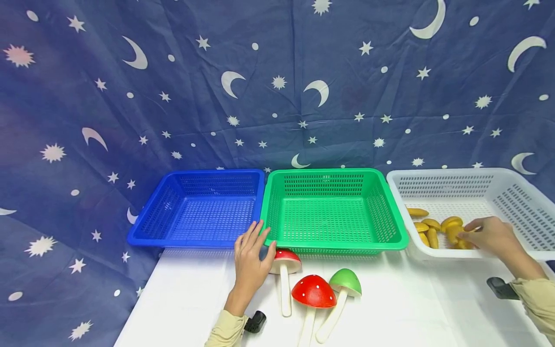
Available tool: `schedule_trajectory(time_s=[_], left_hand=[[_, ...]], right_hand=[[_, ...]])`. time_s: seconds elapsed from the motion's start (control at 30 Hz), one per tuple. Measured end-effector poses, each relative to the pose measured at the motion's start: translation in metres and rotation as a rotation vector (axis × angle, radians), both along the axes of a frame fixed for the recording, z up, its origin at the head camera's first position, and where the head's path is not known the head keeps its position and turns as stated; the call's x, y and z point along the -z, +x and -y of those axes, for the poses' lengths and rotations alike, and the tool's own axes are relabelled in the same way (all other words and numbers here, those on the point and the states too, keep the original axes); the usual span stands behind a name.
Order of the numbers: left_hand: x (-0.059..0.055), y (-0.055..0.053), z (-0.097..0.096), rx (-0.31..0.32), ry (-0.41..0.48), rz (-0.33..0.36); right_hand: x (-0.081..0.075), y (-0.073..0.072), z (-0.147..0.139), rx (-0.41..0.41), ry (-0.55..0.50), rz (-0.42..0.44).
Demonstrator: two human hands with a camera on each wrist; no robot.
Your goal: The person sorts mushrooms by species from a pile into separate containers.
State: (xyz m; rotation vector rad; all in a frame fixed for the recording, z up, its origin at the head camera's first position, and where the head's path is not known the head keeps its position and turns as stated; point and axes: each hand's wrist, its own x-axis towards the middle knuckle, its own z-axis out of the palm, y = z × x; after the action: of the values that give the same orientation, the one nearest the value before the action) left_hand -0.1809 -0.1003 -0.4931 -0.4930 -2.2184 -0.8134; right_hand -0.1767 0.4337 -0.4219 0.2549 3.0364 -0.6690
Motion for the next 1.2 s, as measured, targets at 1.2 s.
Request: schedule_trajectory(time_s=[1.2], left_hand=[[-0.06,0.067,0.004,0.282,0.239,0.47]], right_hand=[[0.019,0.021,0.139,-0.361,-0.087,-0.503]])
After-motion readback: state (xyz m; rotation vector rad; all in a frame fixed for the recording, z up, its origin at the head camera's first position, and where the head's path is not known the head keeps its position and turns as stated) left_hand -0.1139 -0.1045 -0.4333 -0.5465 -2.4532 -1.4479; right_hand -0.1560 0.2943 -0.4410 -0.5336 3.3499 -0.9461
